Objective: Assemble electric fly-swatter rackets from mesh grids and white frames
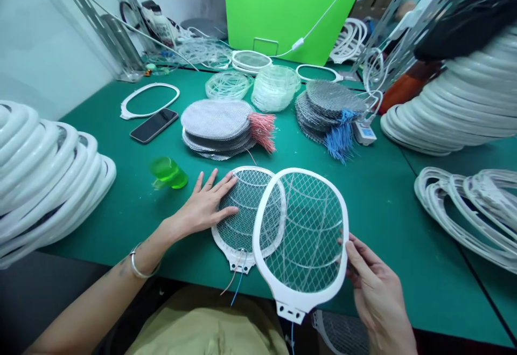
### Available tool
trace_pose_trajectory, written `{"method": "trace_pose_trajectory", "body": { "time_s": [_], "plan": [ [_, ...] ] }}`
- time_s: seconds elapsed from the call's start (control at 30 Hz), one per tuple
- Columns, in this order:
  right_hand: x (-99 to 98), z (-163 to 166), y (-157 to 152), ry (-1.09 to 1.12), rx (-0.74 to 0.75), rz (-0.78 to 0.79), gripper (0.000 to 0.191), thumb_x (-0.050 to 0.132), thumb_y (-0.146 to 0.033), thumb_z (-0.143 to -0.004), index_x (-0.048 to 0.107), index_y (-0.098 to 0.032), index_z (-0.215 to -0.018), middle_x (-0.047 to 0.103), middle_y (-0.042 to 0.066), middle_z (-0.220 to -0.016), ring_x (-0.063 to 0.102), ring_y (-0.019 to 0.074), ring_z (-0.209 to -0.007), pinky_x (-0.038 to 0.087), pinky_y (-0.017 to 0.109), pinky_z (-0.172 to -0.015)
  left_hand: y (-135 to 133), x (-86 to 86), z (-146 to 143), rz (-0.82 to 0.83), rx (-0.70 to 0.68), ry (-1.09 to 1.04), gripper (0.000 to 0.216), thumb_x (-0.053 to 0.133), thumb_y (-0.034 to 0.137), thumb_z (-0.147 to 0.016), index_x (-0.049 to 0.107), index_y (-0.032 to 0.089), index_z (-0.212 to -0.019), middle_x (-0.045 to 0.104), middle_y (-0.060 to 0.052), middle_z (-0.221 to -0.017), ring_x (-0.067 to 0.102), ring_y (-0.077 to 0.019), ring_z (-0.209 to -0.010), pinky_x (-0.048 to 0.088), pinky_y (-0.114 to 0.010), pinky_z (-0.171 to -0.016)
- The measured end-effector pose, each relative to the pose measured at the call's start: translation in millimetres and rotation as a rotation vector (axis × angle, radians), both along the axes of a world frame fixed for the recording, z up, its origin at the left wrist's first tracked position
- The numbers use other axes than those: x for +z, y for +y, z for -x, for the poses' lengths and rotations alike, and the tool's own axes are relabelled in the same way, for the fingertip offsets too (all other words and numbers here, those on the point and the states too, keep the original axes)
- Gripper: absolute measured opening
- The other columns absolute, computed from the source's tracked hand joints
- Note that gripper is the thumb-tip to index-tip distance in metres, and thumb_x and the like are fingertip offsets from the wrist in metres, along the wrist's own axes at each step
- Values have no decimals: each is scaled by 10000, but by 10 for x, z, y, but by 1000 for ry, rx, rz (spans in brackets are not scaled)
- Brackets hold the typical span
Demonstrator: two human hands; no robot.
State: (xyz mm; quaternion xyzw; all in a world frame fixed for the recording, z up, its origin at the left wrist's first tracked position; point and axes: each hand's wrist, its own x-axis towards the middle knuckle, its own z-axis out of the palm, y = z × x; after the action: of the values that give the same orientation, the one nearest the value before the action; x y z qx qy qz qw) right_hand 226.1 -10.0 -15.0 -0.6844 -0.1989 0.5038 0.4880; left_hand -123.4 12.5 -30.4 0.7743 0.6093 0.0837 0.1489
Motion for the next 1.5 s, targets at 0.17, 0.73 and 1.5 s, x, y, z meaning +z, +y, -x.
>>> {"method": "trace_pose_trajectory", "body": {
  "time_s": [0.17,0.73,1.5],
  "plan": [
    [55,-6,-11,4,-9,-17,461,925,-309,-441,755,-190,-852,737,-5,-788,612,92,-568,525,107,-500,-113,162,-146,-99,-85,-20,604,324,519,-994,245,221,-1514,158,-27,-1590,6,-226,-1479,2,-466,-1200],
    [-6,105,-53,20,54,63,528,920,-362,-462,743,-198,-931,743,18,-797,634,123,-586,533,154,-488,-207,70,-287,77,-235,-103,772,486,579,-910,166,253,-1532,132,-28,-1587,29,-294,-1466,125,-517,-1189],
    [27,926,270,-356,491,-9,551,700,-586,-700,690,-191,-1084,727,54,-967,684,234,-793,590,298,-574,133,159,-60,64,689,-788,249,627,377,-831,736,209,-979,753,-40,-935,702,-210,-827,532,-285,-705]
  ]
}}
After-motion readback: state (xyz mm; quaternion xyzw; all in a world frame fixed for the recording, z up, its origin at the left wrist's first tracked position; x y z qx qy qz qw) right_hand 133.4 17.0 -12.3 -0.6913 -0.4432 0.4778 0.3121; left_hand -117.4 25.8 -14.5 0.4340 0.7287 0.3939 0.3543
